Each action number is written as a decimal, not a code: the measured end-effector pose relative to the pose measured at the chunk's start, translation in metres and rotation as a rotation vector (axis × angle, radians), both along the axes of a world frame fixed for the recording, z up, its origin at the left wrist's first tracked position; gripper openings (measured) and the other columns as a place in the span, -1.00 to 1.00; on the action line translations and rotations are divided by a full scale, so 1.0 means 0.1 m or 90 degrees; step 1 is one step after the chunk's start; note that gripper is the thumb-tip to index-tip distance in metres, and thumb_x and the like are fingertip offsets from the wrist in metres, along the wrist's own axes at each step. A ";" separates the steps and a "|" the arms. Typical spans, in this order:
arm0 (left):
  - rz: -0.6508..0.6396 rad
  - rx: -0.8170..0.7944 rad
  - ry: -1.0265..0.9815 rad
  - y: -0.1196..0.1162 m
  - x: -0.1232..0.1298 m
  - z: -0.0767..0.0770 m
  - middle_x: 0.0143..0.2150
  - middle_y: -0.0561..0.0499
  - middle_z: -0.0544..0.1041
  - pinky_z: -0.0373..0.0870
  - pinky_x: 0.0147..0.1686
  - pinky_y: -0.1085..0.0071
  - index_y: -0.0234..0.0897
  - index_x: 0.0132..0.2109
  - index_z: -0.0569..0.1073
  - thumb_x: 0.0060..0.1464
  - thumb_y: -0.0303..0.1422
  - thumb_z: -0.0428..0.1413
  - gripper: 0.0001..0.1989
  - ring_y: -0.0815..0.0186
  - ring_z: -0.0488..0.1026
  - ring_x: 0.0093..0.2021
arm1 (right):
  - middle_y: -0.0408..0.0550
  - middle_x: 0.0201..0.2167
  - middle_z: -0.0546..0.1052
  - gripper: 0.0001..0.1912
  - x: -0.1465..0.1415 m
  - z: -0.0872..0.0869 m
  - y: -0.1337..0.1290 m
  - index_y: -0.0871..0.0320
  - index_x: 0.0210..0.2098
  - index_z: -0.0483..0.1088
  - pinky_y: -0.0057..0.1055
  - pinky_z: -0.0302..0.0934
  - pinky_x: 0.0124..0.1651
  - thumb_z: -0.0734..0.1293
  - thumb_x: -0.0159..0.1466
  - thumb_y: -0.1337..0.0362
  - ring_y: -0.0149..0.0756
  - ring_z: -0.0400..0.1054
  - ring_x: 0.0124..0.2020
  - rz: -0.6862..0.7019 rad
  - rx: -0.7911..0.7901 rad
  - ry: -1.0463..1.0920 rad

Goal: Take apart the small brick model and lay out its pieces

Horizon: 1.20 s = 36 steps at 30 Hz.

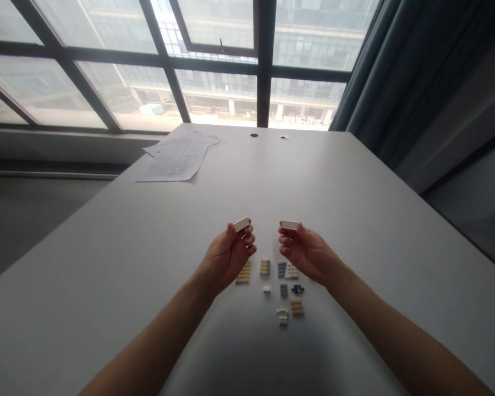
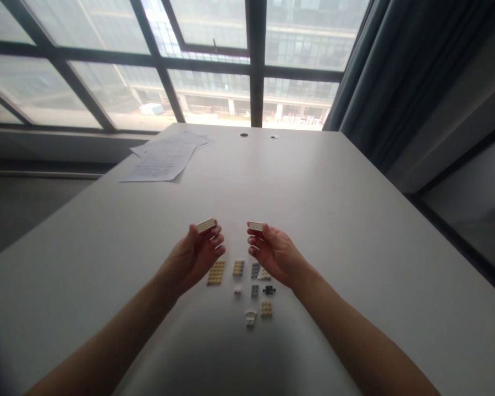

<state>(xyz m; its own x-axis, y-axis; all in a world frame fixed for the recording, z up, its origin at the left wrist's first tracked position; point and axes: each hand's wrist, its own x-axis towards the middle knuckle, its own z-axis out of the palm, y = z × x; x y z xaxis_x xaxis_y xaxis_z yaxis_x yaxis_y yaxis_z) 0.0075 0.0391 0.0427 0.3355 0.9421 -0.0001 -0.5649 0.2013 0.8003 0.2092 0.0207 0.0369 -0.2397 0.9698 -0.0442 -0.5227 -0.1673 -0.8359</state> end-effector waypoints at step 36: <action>0.044 0.614 0.943 -0.27 -0.64 -0.47 0.10 -0.13 0.43 0.31 0.07 0.09 -0.19 0.12 0.37 0.05 -0.18 0.18 -0.50 0.06 0.33 0.08 | 0.05 -0.13 0.42 -0.74 0.55 -0.33 -0.79 0.10 -0.04 0.38 -0.12 0.26 -0.01 0.28 0.27 0.25 -0.12 0.31 -0.08 -0.206 0.364 -0.928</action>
